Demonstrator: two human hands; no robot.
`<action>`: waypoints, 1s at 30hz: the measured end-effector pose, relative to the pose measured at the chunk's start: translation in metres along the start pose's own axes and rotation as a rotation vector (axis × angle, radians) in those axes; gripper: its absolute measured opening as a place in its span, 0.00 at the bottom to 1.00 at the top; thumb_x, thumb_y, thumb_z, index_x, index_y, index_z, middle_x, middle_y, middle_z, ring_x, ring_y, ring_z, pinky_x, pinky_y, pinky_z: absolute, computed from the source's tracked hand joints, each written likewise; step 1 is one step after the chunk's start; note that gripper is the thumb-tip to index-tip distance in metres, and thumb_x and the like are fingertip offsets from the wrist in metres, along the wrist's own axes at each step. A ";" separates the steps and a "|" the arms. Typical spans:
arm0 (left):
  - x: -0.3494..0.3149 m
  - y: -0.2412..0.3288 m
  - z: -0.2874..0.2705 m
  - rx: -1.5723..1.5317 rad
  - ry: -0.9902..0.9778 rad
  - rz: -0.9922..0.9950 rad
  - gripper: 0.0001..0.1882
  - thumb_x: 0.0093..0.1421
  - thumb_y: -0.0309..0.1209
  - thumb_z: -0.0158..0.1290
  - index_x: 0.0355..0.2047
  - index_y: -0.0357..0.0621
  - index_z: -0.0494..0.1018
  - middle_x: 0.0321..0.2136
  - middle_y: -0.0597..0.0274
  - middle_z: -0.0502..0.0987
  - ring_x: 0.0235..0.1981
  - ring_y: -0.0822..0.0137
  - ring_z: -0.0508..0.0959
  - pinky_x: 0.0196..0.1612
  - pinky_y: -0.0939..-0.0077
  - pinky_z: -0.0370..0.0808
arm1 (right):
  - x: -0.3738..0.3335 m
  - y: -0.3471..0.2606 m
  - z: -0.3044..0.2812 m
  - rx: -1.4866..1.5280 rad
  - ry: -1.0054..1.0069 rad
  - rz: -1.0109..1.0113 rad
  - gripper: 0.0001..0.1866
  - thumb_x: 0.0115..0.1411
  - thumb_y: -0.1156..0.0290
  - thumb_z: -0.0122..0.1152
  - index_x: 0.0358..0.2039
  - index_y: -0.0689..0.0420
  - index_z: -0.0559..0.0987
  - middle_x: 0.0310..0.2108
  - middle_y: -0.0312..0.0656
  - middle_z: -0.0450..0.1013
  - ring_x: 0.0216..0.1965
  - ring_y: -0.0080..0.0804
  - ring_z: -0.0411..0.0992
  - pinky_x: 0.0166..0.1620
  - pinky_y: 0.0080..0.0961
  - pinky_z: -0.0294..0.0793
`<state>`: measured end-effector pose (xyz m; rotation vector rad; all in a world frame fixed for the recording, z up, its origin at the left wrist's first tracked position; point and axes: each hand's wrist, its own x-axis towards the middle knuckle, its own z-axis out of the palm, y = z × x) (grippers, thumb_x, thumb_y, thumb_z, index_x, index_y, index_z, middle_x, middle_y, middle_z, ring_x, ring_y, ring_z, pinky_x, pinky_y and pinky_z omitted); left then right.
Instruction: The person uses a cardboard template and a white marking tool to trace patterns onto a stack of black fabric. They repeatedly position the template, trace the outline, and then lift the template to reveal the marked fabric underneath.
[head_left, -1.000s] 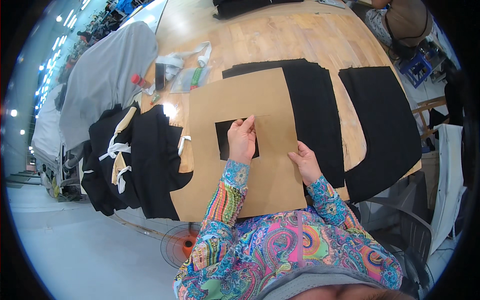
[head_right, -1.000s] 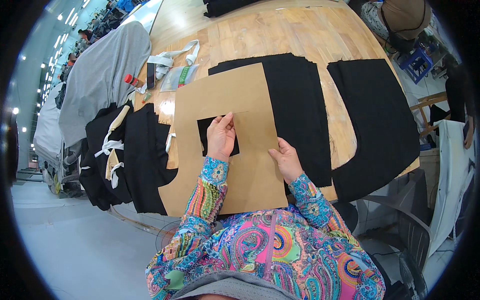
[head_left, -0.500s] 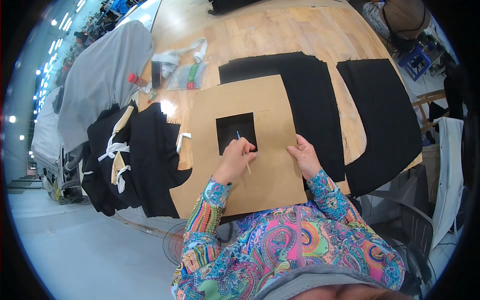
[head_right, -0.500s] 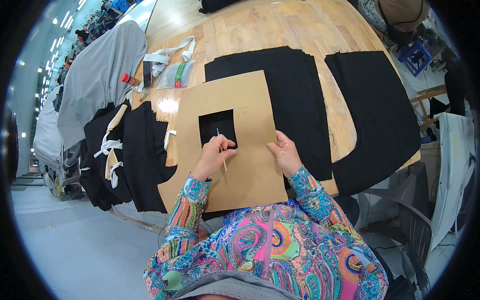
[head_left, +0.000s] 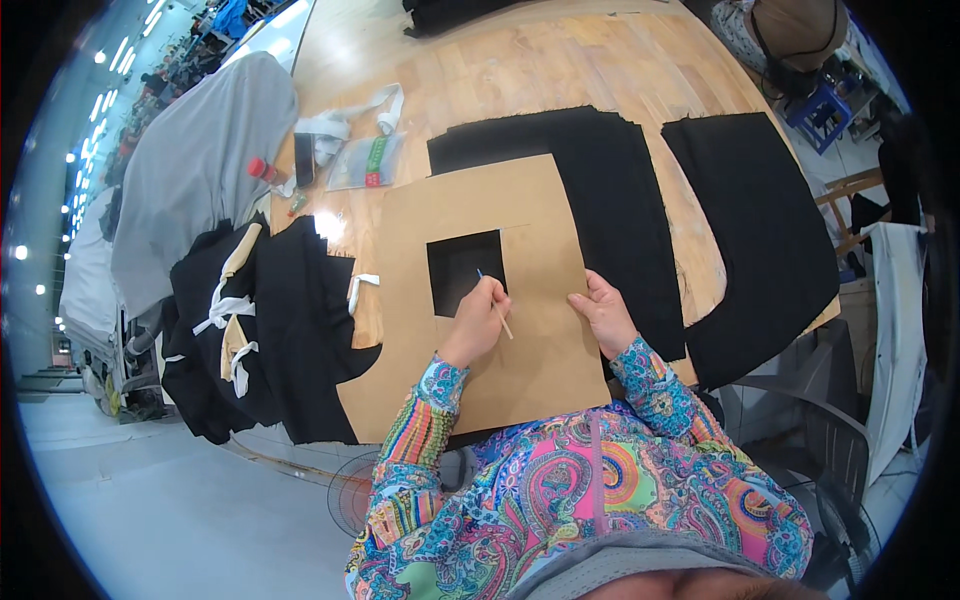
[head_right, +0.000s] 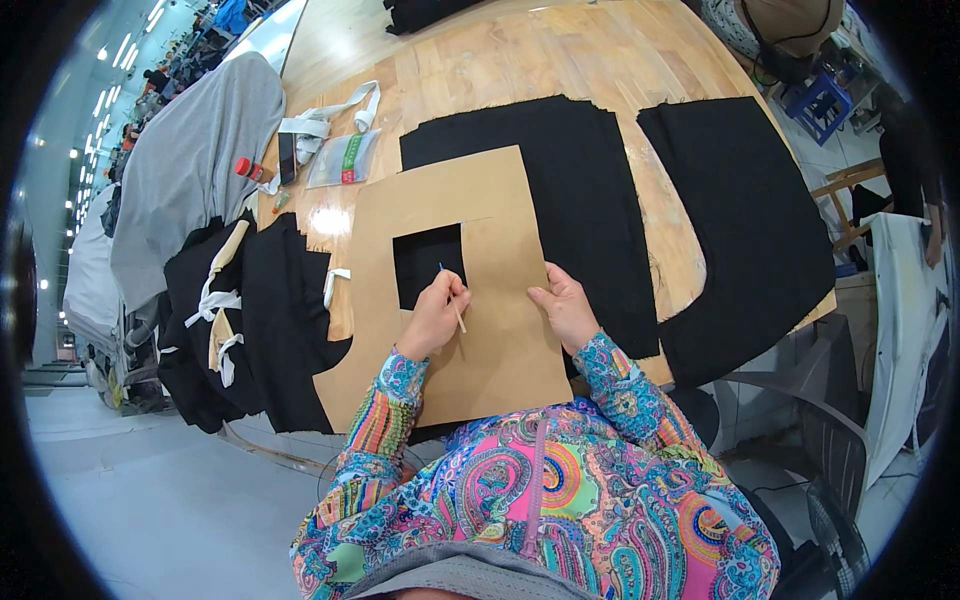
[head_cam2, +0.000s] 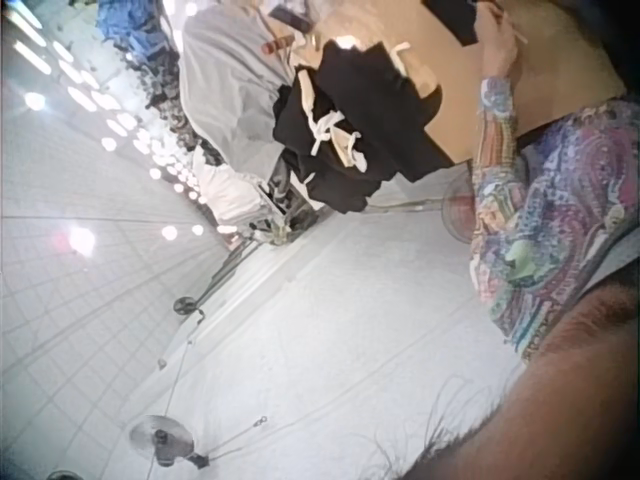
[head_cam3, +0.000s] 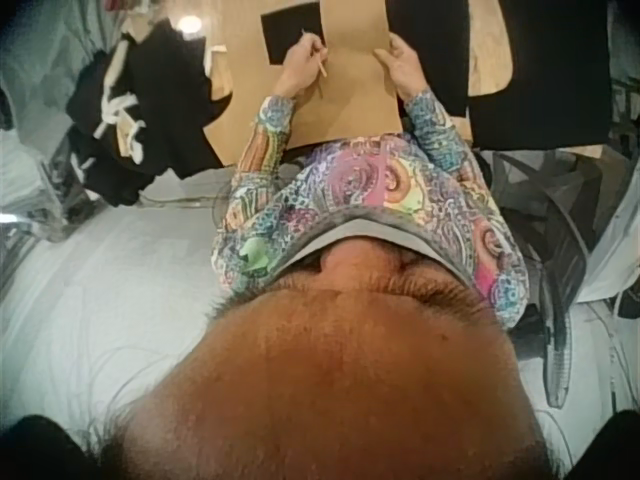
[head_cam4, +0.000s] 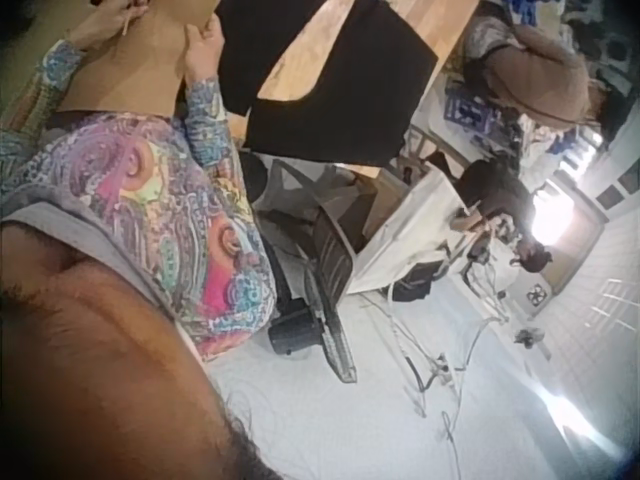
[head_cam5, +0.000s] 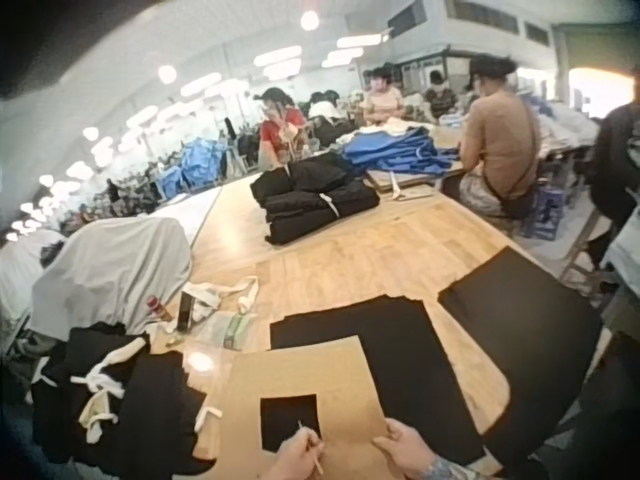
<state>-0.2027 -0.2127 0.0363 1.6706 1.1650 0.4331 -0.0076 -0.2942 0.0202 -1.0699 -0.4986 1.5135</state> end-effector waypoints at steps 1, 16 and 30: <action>0.000 -0.001 0.002 0.026 0.025 0.003 0.09 0.58 0.24 0.51 0.26 0.40 0.60 0.20 0.63 0.70 0.23 0.75 0.68 0.26 0.79 0.67 | -0.001 -0.001 0.001 -0.002 0.001 0.014 0.20 0.60 0.83 0.45 0.54 0.64 0.64 0.50 0.42 0.69 0.50 0.26 0.68 0.52 0.23 0.67; 0.003 -0.014 -0.010 -0.034 -0.075 0.021 0.08 0.56 0.25 0.54 0.29 0.39 0.64 0.23 0.63 0.72 0.25 0.73 0.72 0.27 0.76 0.69 | -0.001 0.000 0.000 0.002 -0.013 0.018 0.19 0.60 0.82 0.46 0.54 0.63 0.64 0.49 0.42 0.69 0.49 0.26 0.69 0.51 0.23 0.68; 0.090 0.060 -0.089 0.462 0.397 0.672 0.16 0.51 0.32 0.61 0.29 0.37 0.65 0.43 0.48 0.73 0.51 0.52 0.67 0.52 0.63 0.63 | -0.016 -0.034 0.022 -0.094 -0.199 -0.226 0.30 0.60 0.84 0.43 0.63 0.61 0.52 0.59 0.42 0.61 0.58 0.26 0.60 0.58 0.22 0.59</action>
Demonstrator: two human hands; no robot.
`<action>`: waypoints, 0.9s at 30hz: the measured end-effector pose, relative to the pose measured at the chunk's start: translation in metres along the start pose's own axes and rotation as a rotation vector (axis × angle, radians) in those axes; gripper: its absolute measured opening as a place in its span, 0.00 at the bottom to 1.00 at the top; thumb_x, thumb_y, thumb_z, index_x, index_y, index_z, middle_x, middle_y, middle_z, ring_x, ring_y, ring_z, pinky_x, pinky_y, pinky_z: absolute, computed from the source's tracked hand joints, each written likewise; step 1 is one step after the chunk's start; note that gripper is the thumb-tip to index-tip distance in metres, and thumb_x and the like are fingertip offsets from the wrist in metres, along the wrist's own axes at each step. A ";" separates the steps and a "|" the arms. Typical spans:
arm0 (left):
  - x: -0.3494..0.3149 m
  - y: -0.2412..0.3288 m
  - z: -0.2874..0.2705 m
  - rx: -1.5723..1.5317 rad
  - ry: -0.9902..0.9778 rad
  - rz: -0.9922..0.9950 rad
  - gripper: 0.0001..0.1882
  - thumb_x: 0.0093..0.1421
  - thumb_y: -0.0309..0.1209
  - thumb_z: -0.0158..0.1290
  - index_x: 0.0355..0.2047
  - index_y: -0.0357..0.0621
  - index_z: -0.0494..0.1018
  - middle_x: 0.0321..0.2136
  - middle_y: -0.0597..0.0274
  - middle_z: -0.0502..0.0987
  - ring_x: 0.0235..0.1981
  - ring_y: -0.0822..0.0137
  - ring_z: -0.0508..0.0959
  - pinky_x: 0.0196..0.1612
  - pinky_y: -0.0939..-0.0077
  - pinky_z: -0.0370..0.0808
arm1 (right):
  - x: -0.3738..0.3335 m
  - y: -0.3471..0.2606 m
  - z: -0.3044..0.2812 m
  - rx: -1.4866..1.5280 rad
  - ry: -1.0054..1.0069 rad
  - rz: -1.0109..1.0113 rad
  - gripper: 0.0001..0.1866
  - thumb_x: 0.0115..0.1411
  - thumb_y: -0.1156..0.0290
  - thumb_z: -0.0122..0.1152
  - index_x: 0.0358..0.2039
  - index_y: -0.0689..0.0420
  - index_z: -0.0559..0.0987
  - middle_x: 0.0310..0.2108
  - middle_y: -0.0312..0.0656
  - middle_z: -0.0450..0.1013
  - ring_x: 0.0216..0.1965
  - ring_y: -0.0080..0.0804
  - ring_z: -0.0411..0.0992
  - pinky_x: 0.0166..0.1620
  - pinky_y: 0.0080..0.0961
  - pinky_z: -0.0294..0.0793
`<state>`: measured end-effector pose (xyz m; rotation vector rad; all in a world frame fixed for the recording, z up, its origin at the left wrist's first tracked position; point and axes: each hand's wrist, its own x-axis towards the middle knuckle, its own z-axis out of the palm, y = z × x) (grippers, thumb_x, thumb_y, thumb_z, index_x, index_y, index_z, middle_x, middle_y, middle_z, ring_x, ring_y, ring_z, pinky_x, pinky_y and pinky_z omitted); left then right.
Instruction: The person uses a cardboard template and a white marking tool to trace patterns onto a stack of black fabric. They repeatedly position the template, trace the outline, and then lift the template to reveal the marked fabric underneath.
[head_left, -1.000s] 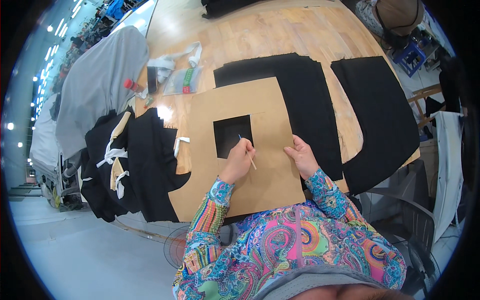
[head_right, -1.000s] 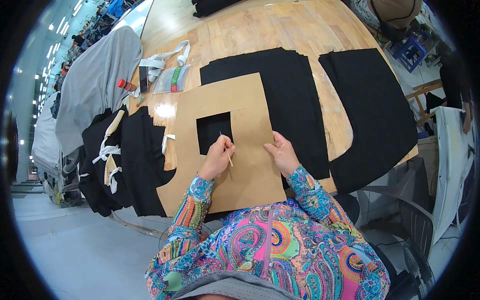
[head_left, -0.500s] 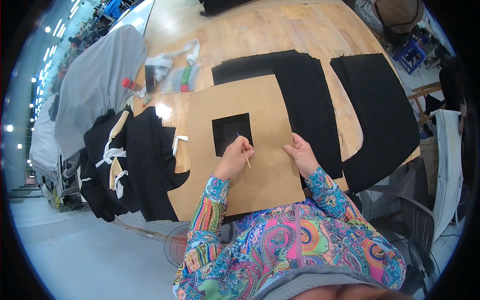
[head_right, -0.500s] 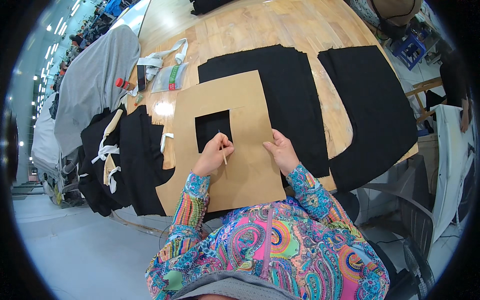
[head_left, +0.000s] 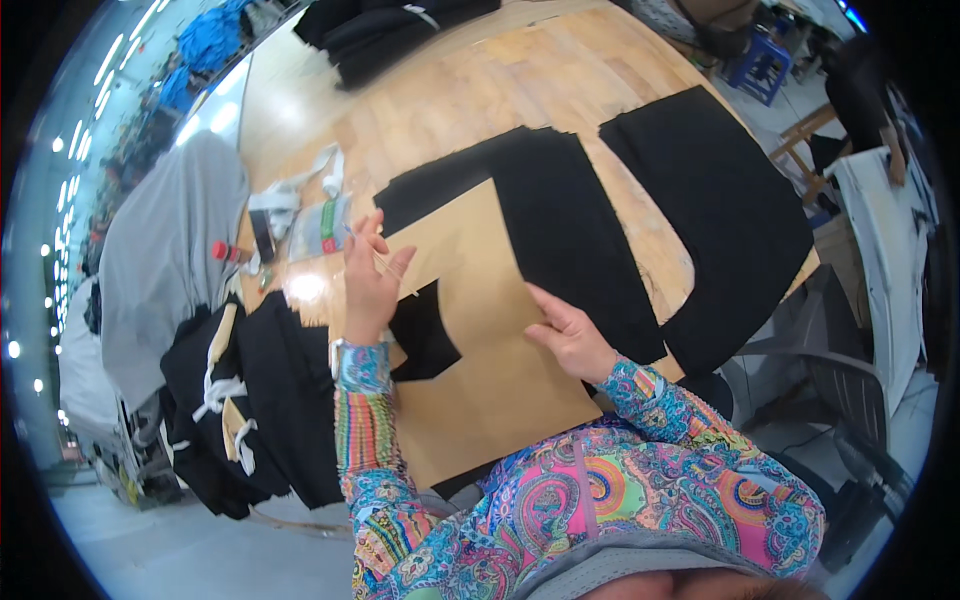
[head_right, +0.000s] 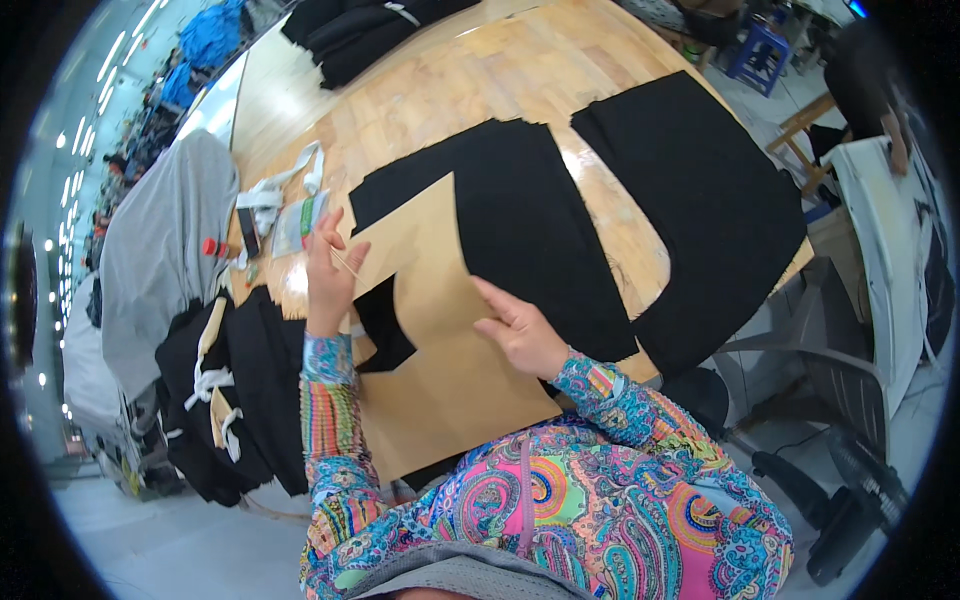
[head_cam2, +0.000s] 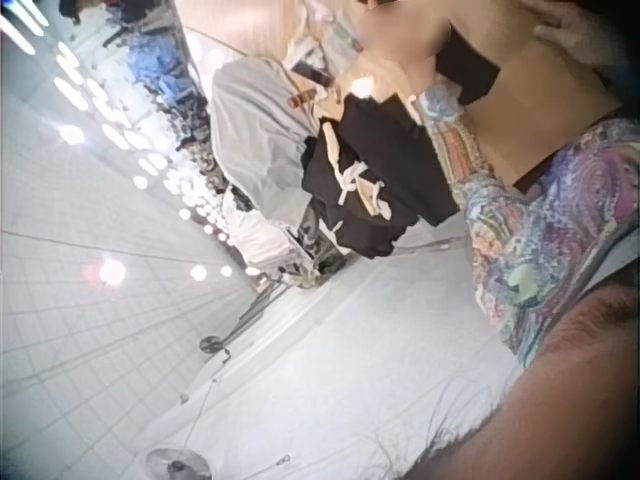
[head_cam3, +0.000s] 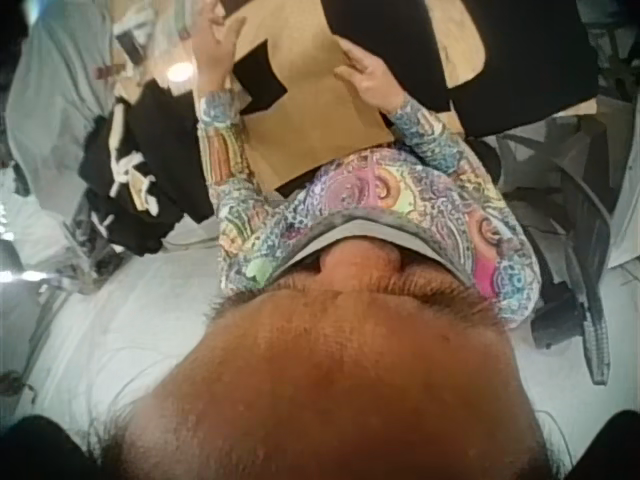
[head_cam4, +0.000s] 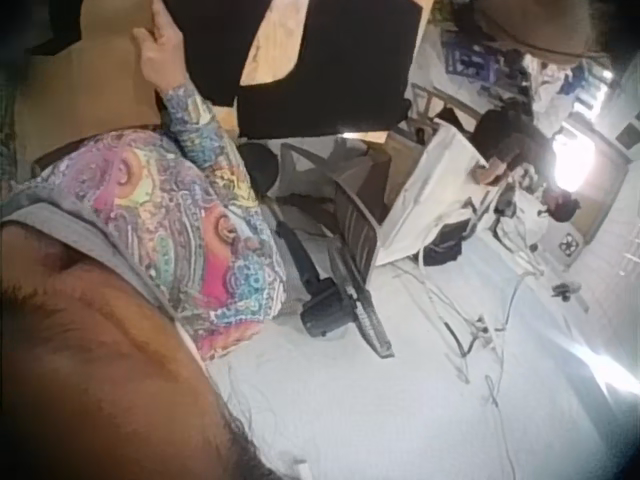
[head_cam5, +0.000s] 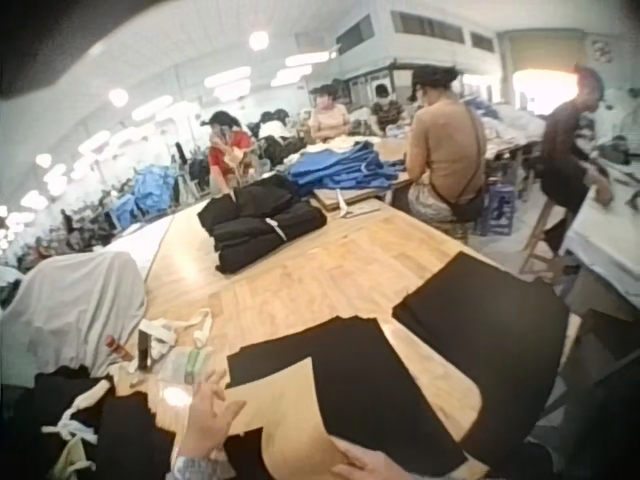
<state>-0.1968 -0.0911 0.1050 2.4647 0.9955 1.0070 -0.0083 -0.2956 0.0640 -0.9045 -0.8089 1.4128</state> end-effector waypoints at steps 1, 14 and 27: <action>0.020 -0.007 0.000 -0.029 -0.021 0.080 0.16 0.53 0.33 0.60 0.30 0.37 0.64 0.44 0.48 0.72 0.54 0.54 0.67 0.54 0.65 0.63 | -0.001 -0.005 -0.002 -0.102 -0.044 -0.049 0.30 0.61 0.83 0.44 0.64 0.62 0.52 0.60 0.41 0.59 0.59 0.25 0.58 0.59 0.21 0.57; 0.145 -0.018 0.119 -0.526 -0.782 -0.340 0.13 0.58 0.35 0.56 0.27 0.44 0.63 0.40 0.57 0.75 0.44 0.71 0.71 0.48 0.76 0.66 | 0.004 -0.026 -0.068 0.138 0.078 0.021 0.29 0.62 0.83 0.43 0.64 0.60 0.52 0.60 0.41 0.59 0.60 0.26 0.59 0.60 0.24 0.58; 0.164 -0.031 0.205 -0.543 -0.648 -0.387 0.13 0.48 0.19 0.57 0.25 0.43 0.62 0.26 0.63 0.75 0.27 0.73 0.74 0.29 0.78 0.71 | -0.015 -0.011 -0.093 -0.122 0.416 0.170 0.31 0.59 0.80 0.50 0.63 0.55 0.56 0.38 0.34 0.69 0.37 0.17 0.67 0.42 0.17 0.67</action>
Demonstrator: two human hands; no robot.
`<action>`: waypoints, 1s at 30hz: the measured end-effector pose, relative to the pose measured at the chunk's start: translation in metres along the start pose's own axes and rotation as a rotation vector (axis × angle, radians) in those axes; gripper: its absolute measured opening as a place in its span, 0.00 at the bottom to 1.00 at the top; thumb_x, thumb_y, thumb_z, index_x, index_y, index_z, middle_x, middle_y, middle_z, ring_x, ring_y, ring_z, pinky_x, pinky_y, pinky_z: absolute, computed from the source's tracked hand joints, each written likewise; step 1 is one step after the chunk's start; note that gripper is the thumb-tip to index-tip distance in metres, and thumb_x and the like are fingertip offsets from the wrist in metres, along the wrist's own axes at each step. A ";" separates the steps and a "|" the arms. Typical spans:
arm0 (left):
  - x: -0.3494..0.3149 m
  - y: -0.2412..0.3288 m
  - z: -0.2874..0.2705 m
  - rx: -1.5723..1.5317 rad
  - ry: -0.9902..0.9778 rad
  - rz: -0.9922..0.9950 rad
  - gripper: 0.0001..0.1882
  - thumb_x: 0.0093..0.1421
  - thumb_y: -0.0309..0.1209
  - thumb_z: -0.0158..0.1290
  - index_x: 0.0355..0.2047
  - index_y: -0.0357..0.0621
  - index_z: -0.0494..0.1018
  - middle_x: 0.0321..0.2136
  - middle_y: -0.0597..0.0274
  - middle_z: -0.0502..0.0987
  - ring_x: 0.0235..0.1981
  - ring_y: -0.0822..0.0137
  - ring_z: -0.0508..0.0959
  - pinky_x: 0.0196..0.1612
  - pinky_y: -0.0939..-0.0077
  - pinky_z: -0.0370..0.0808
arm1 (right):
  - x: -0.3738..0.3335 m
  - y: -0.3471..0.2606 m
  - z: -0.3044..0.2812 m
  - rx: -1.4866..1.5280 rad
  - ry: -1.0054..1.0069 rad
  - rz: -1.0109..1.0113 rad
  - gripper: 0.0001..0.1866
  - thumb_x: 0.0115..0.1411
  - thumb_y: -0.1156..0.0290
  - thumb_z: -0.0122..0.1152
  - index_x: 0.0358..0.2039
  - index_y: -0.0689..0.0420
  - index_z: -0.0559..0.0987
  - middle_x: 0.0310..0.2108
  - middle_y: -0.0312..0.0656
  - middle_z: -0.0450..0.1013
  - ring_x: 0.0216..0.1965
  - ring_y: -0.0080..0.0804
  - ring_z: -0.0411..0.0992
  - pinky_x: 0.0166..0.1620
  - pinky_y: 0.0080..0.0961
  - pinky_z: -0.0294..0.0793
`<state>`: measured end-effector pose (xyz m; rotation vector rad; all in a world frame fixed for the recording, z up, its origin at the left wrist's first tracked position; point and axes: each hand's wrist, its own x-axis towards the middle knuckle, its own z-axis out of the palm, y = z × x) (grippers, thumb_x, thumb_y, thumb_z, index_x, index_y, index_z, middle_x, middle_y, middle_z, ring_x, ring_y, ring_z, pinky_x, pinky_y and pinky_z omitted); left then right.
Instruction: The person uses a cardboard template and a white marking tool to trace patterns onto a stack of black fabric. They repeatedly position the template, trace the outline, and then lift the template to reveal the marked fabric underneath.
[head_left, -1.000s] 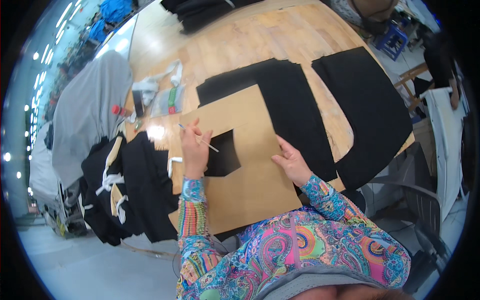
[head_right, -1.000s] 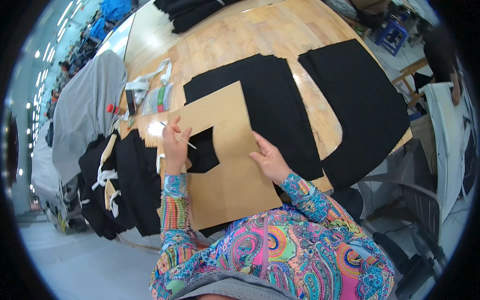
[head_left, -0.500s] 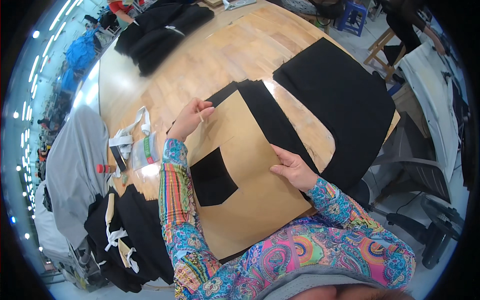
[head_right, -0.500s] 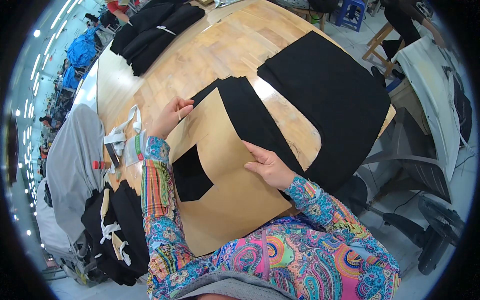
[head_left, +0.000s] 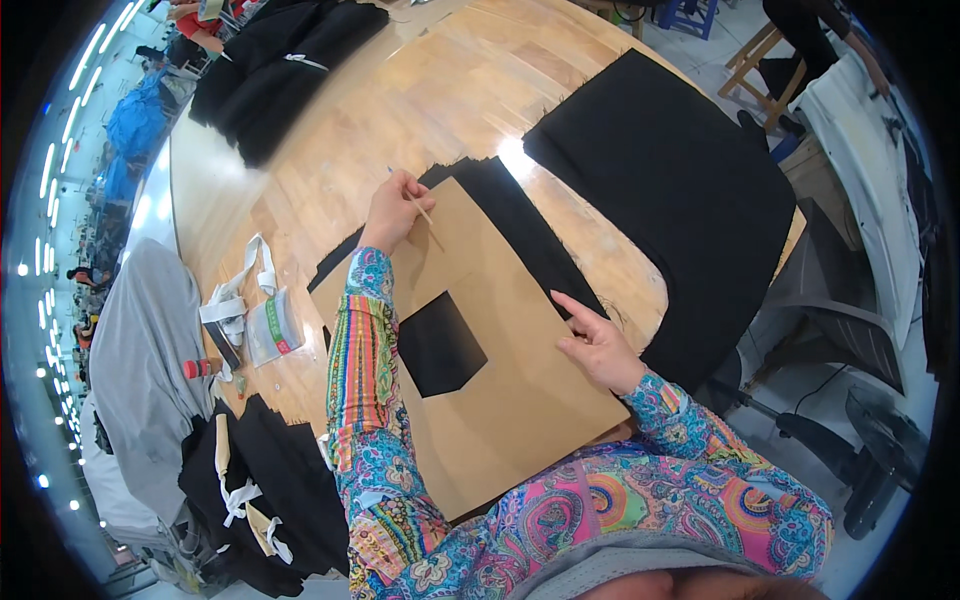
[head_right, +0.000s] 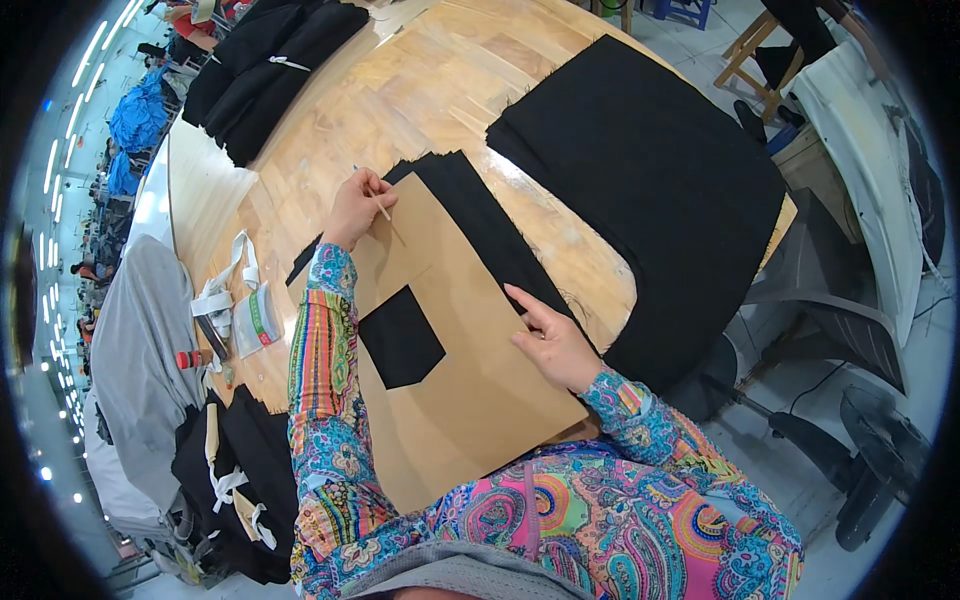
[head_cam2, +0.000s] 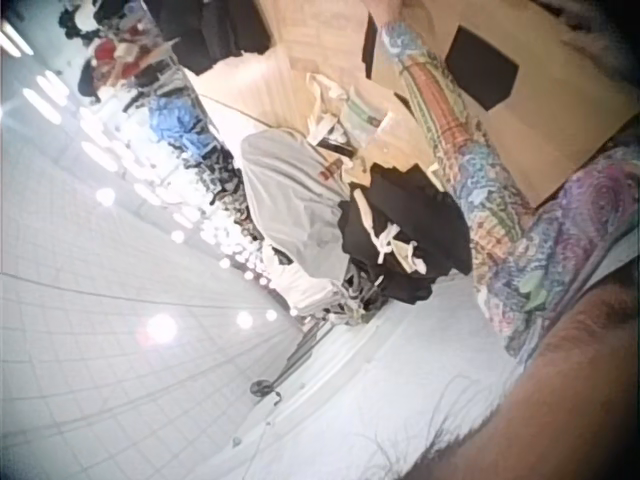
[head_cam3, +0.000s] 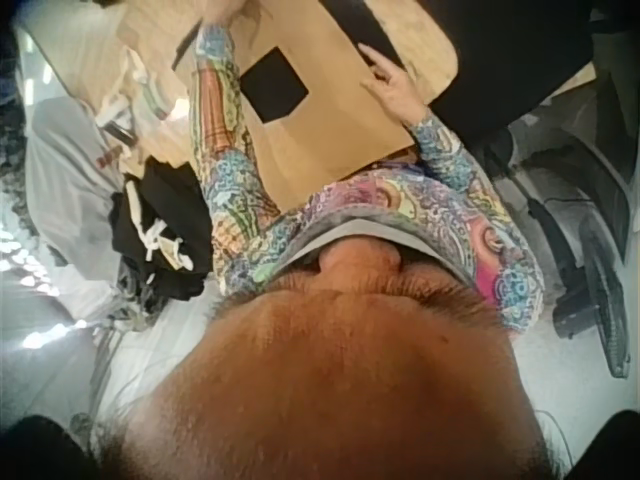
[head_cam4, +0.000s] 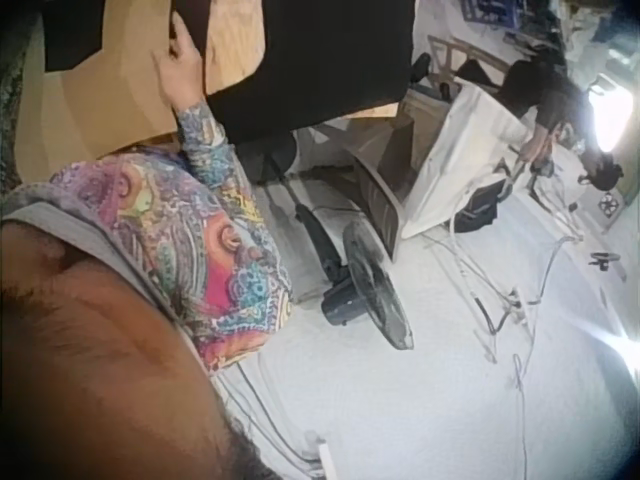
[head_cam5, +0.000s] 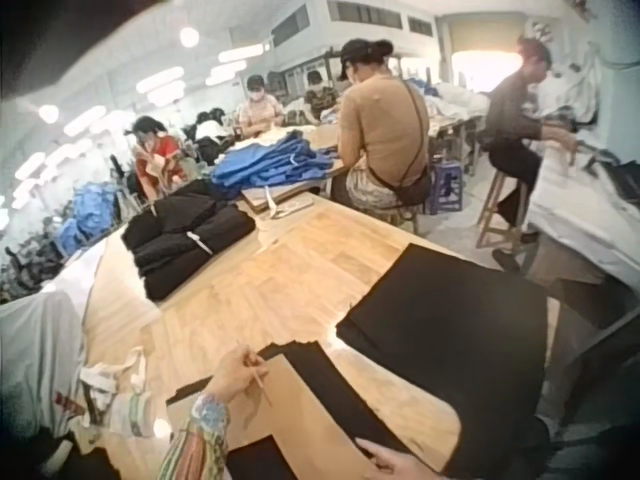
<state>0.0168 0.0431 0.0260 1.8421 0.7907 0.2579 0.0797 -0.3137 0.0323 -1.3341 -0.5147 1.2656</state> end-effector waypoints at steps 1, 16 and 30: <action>0.003 -0.003 0.003 0.035 0.023 0.018 0.13 0.48 0.19 0.57 0.25 0.42 0.63 0.26 0.62 0.75 0.28 0.73 0.75 0.30 0.78 0.72 | 0.000 0.006 -0.005 -0.020 0.018 0.003 0.30 0.59 0.80 0.51 0.62 0.55 0.58 0.35 0.32 0.68 0.34 0.15 0.65 0.40 0.15 0.67; 0.011 -0.006 0.022 0.157 0.109 0.033 0.13 0.48 0.15 0.56 0.25 0.42 0.63 0.29 0.63 0.74 0.31 0.75 0.72 0.34 0.81 0.71 | 0.004 0.009 -0.021 -0.017 0.089 0.024 0.26 0.58 0.80 0.53 0.58 0.57 0.65 0.32 0.26 0.64 0.29 0.11 0.60 0.35 0.10 0.63; 0.017 -0.029 0.007 0.328 0.165 0.122 0.09 0.46 0.22 0.60 0.27 0.38 0.71 0.24 0.62 0.75 0.27 0.71 0.74 0.32 0.75 0.72 | -0.083 0.000 -0.012 -0.248 -0.010 -0.027 0.15 0.59 0.77 0.53 0.47 0.58 0.76 0.33 0.32 0.71 0.33 0.17 0.66 0.37 0.16 0.67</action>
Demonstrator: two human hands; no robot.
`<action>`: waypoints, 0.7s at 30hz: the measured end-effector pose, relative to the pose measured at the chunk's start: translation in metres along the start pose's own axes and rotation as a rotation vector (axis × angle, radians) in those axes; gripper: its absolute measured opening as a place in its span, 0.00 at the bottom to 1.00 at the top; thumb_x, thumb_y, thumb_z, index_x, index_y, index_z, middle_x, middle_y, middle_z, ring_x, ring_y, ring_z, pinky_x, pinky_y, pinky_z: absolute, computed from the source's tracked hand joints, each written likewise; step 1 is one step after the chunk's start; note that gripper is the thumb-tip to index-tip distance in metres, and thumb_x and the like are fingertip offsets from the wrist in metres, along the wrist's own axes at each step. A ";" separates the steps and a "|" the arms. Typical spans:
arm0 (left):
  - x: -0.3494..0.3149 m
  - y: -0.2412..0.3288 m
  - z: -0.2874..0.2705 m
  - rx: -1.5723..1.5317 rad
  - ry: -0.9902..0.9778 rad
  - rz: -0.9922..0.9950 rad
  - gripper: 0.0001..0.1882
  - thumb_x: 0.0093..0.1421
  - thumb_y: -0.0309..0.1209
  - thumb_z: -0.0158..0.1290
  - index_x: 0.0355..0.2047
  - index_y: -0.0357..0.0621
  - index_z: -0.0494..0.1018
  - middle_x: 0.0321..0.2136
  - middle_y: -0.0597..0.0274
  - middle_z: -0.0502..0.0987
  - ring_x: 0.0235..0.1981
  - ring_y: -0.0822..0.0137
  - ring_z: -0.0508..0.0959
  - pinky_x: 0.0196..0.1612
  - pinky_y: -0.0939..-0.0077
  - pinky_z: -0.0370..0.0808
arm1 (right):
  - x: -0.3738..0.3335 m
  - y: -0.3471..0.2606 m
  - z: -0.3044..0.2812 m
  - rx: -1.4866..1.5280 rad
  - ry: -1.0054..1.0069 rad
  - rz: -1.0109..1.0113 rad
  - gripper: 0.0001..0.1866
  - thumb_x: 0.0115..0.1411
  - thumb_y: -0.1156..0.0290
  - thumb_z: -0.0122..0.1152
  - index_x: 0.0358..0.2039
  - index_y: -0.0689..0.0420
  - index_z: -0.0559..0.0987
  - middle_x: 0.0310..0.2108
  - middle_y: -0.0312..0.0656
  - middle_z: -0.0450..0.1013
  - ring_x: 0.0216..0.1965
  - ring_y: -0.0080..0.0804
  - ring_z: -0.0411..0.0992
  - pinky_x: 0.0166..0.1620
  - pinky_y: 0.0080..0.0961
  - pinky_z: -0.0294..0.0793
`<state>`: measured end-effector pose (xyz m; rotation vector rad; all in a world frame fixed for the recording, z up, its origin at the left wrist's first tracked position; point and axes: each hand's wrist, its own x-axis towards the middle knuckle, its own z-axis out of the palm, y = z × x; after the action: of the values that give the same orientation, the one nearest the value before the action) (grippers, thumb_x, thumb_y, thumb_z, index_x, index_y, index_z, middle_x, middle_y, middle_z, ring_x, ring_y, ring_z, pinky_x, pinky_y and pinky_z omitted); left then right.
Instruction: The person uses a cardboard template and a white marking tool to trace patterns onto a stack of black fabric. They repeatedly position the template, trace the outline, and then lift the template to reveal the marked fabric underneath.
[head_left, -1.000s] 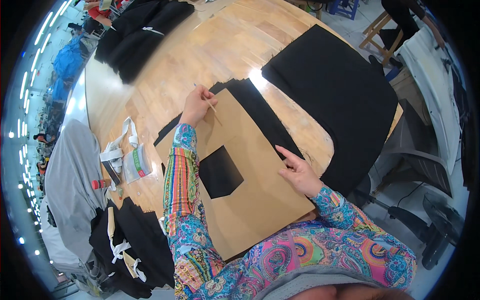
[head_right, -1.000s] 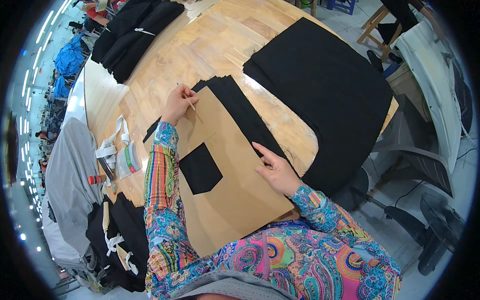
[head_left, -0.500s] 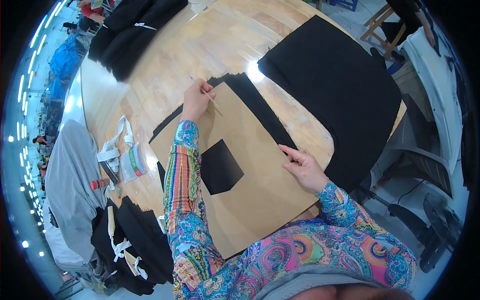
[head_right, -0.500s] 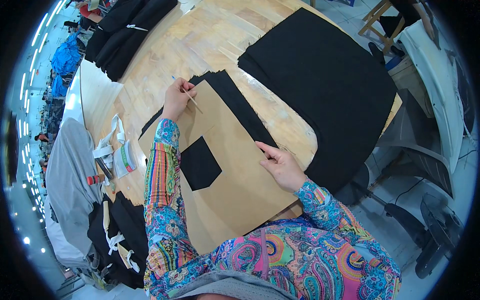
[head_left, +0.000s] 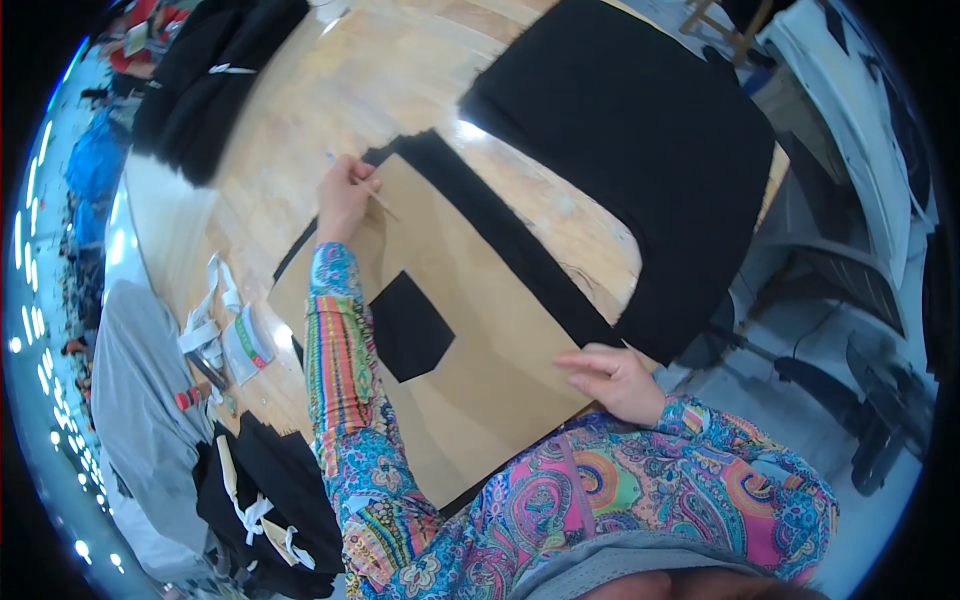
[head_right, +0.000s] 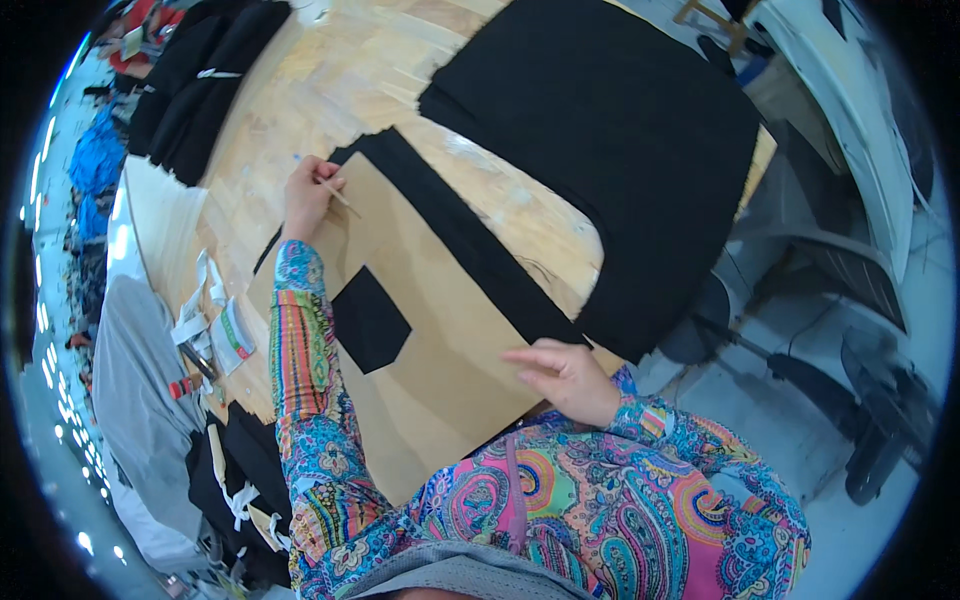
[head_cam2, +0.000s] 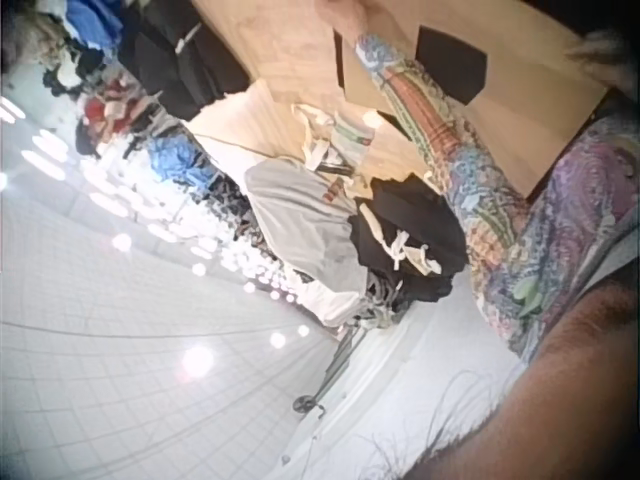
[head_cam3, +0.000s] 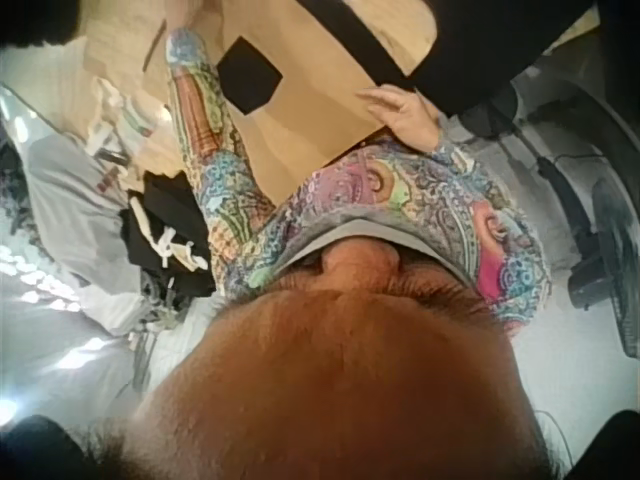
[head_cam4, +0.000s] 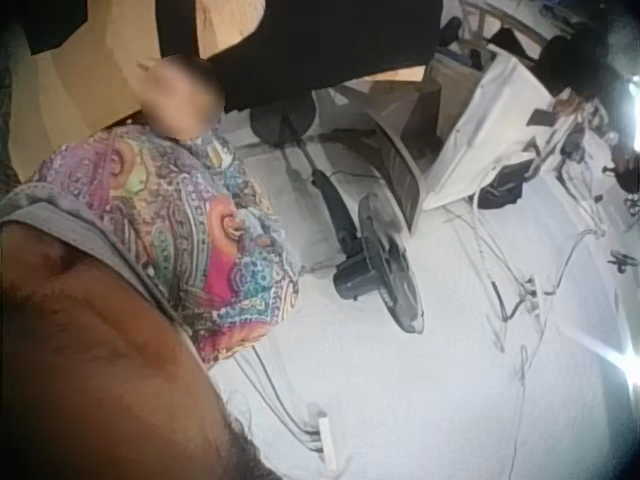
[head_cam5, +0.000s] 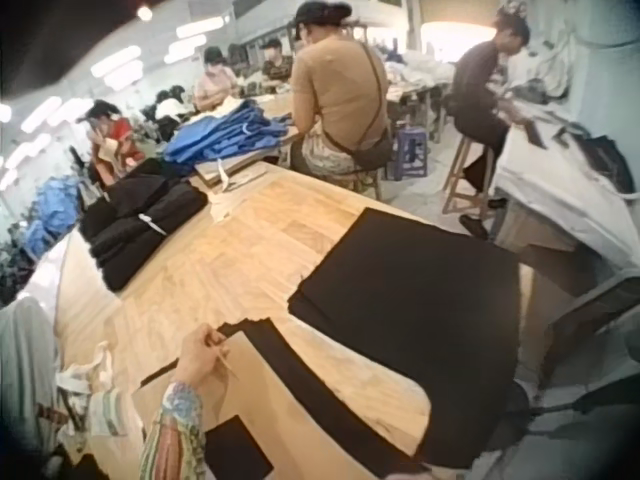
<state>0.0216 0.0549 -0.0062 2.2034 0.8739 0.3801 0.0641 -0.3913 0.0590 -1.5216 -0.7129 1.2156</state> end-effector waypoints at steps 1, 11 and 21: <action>0.004 0.002 0.009 -0.022 -0.025 0.021 0.09 0.46 0.22 0.60 0.27 0.38 0.70 0.24 0.62 0.76 0.27 0.70 0.74 0.32 0.75 0.72 | -0.010 0.005 0.005 0.084 0.056 0.087 0.14 0.59 0.78 0.53 0.46 0.59 0.76 0.33 0.32 0.71 0.33 0.16 0.67 0.37 0.15 0.66; -0.001 0.025 0.002 -0.085 -0.071 -0.022 0.10 0.49 0.19 0.58 0.23 0.39 0.65 0.28 0.61 0.77 0.28 0.72 0.74 0.34 0.77 0.72 | -0.026 0.043 0.018 0.492 0.188 0.511 0.12 0.60 0.75 0.54 0.44 0.61 0.77 0.32 0.44 0.76 0.33 0.28 0.76 0.39 0.22 0.77; -0.001 0.023 0.002 -0.050 -0.066 -0.035 0.09 0.49 0.20 0.58 0.23 0.39 0.66 0.30 0.63 0.77 0.26 0.76 0.70 0.32 0.80 0.70 | -0.029 0.050 0.024 0.280 0.099 0.380 0.12 0.60 0.79 0.51 0.44 0.61 0.78 0.34 0.42 0.76 0.37 0.25 0.75 0.43 0.19 0.75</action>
<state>0.0329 0.0418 0.0092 2.1394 0.8568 0.3072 0.0255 -0.4236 0.0224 -1.5067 -0.1777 1.4398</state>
